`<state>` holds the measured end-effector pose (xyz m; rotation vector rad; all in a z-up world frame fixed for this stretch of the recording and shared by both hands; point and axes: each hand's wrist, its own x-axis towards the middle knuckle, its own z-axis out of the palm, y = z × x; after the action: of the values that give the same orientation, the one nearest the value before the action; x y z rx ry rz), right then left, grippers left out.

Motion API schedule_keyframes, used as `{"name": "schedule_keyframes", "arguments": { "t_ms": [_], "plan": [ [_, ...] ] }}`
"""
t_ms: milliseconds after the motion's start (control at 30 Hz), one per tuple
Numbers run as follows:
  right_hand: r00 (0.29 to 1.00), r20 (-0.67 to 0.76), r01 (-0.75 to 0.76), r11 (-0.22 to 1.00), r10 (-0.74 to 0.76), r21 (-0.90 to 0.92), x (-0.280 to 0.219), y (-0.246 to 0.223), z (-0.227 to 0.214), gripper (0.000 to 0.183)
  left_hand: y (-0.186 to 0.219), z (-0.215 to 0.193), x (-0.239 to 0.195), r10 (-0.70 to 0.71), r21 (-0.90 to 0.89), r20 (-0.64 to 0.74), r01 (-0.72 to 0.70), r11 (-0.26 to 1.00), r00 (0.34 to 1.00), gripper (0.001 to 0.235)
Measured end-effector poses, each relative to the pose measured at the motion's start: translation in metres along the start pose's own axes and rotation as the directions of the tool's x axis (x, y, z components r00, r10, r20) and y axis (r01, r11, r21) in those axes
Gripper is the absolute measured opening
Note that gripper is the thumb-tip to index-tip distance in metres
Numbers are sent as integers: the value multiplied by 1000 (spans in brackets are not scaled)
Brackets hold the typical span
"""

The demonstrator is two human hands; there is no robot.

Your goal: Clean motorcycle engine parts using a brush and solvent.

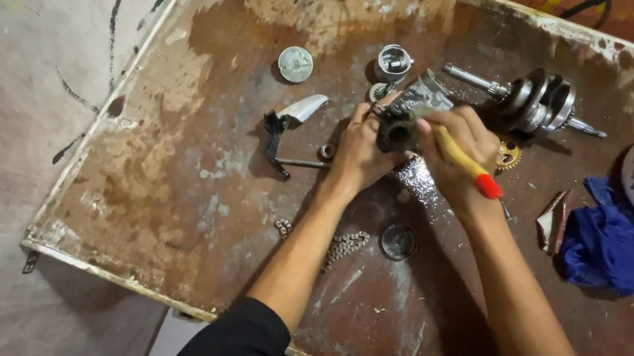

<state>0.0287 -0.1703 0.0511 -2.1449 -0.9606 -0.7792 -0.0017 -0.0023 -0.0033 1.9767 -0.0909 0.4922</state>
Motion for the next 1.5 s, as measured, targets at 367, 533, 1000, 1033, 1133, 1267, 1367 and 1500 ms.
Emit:
{"name": "schedule_keyframes", "arguments": {
  "t_ms": [367,533,1000,1033,1133,1267,1367,1500],
  "plan": [
    [992,87,84,987,-96,134,-47,49,10,11,-15,13,4,65,104,-23,-62,993,998,81],
    [993,-85,93,989,-83,118,15,-13,3,12,-13,9,-2,14,-1,-57,-14,1000,998,82],
    [985,-82,153,988,-152,7,2,3,14,11,-24,13,0,-125,14,25,124,992,992,63],
    [980,-107,171,985,-169,12,8,0,16,11,-39,19,-1,-213,15,109,213,977,971,51],
    [979,-41,200,980,-201,-18,-3,13,12,15,-12,9,-1,99,5,-57,-99,995,993,67],
    [973,29,232,972,-231,-32,-19,31,-6,13,1,12,0,-26,18,-39,26,999,999,83],
    [983,37,180,984,-180,-4,4,7,-22,14,-8,22,-2,-65,-9,3,65,998,998,79],
    [987,-128,115,989,-102,98,-7,0,2,14,-21,27,-8,153,138,-90,-140,980,984,87]
  ]
}}
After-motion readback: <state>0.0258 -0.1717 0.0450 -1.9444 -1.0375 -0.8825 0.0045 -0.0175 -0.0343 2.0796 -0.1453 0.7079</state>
